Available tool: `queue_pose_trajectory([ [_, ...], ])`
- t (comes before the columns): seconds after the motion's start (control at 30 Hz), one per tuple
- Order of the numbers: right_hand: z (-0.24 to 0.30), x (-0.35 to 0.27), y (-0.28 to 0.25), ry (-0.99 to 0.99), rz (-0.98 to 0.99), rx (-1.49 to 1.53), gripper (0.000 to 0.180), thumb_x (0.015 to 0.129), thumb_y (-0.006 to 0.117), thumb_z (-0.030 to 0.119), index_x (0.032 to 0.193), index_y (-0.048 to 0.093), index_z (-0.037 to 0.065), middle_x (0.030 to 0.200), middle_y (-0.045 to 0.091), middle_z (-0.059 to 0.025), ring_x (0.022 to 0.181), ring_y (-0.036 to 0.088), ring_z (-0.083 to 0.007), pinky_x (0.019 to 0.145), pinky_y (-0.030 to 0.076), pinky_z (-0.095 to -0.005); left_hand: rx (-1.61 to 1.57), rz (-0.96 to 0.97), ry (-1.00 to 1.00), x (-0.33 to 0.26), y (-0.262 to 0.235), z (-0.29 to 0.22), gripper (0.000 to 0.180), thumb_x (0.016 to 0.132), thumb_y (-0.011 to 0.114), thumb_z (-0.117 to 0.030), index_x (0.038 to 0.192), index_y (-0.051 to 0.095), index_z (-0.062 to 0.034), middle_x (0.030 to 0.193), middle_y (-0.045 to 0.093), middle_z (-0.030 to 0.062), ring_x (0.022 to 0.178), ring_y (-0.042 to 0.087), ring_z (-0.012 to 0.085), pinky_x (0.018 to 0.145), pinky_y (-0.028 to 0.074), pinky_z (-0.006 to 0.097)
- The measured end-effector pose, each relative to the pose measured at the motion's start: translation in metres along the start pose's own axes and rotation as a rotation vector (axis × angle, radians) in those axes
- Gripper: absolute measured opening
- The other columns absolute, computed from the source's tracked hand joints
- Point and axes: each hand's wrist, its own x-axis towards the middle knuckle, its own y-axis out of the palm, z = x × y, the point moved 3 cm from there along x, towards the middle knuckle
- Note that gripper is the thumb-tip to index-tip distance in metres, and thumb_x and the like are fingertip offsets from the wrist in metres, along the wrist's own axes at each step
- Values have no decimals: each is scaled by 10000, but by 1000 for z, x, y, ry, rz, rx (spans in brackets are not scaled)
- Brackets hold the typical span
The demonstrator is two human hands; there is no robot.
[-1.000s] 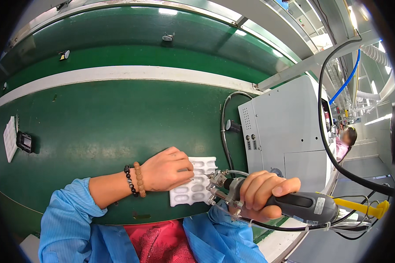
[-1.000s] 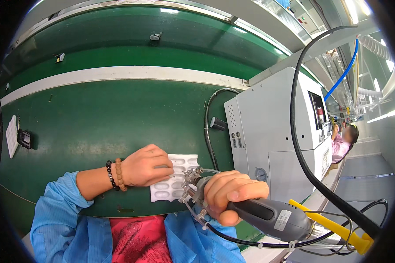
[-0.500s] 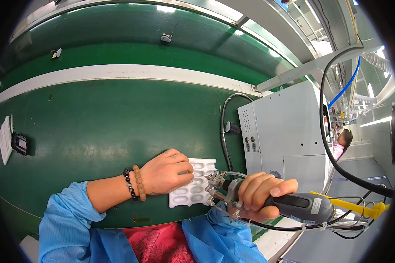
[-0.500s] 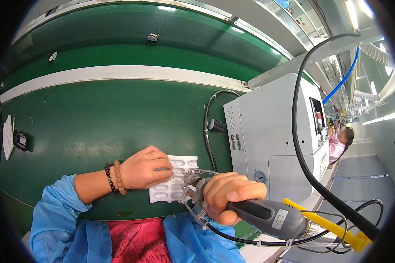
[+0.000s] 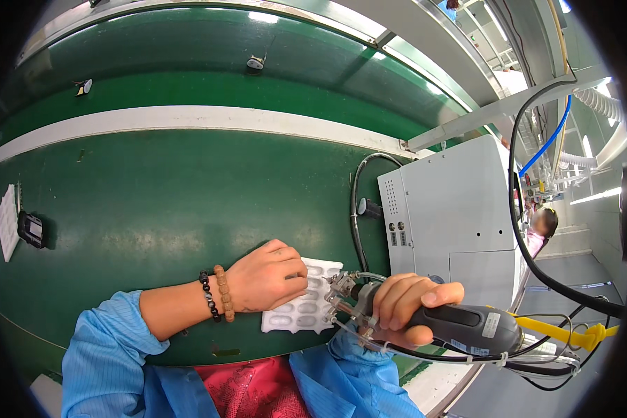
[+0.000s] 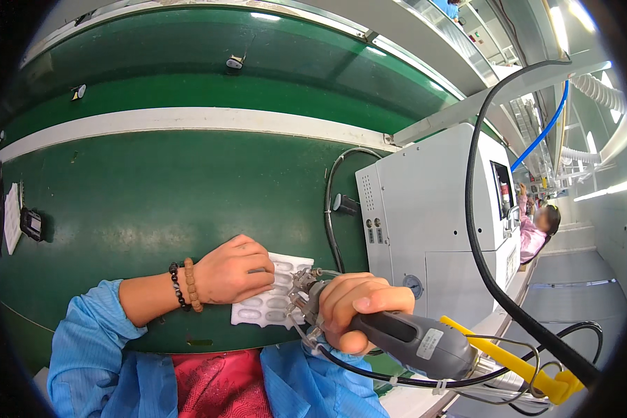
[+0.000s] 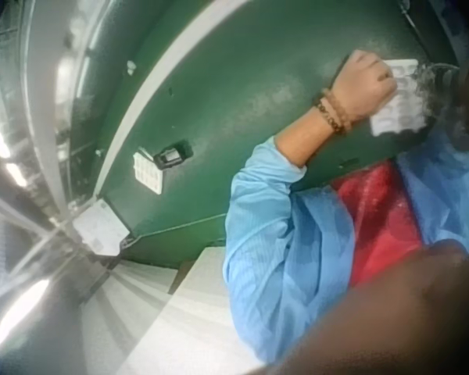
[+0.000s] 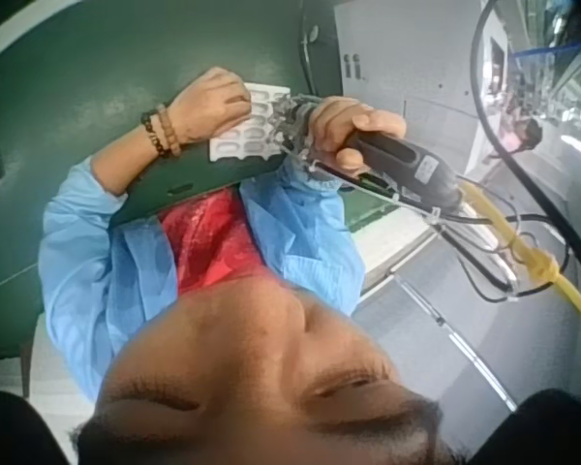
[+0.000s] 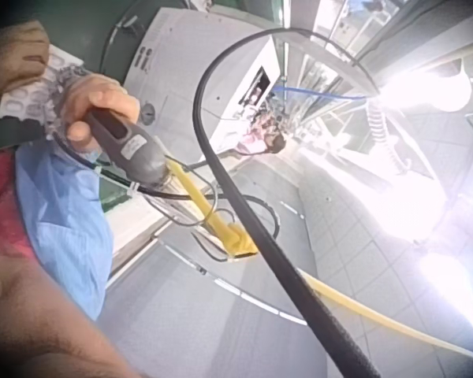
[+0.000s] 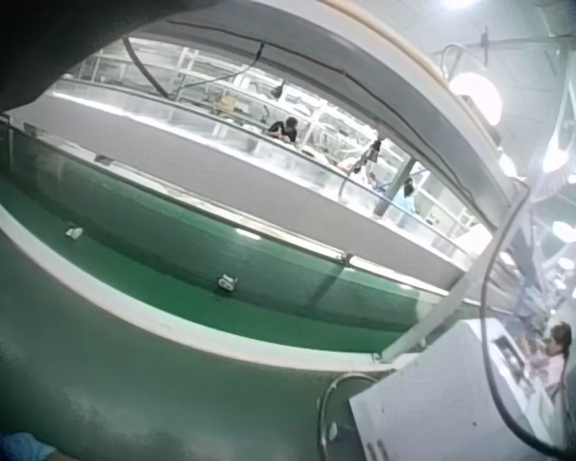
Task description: The person uses a soldering iron to apply heat to small electronic components held in a white foam tray. They repeatedly pick up components, solder them, and place them on the green workbench. The person also wipes the soldering iron tip on a white cloth during the process.
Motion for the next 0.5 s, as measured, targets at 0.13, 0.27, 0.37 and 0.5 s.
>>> queue_pose_trajectory([
  [0.13, -4, 1, 0, 13, 45, -38, 466, 835, 803, 271, 1046, 488, 0, 594, 577, -62, 464, 575, -184, 440, 486, -294, -12, 2, -6, 0, 0, 0, 131, 815, 738, -182, 862, 657, -91, 928, 632, 10, 938, 609, 200, 866, 457, 360],
  [0.27, -5, 1, 0, 2, 56, -68, 497, 830, 806, 291, 1076, 495, -8, 629, 618, -89, 498, 602, -200, 472, 501, -303, 2, 12, 0, 1, 0, -1, 123, 818, 734, -176, 863, 659, -89, 933, 633, 11, 941, 608, 199, 869, 456, 362],
  [0.37, -12, 0, -1, 3, 52, -96, 528, 816, 814, 328, 1084, 501, -1, 634, 629, -90, 507, 609, -204, 480, 497, -298, 6, 17, -5, -1, 0, 0, 117, 819, 731, -171, 864, 661, -87, 937, 633, 12, 941, 608, 199, 870, 456, 364],
  [0.5, -19, 5, -11, 33, 129, -85, 570, 780, 829, 394, 1060, 510, 14, 626, 630, -84, 509, 613, -203, 478, 485, -288, 4, 19, -12, -2, -1, 0, 110, 821, 727, -166, 866, 664, -87, 941, 634, 11, 937, 607, 200, 868, 455, 363],
])
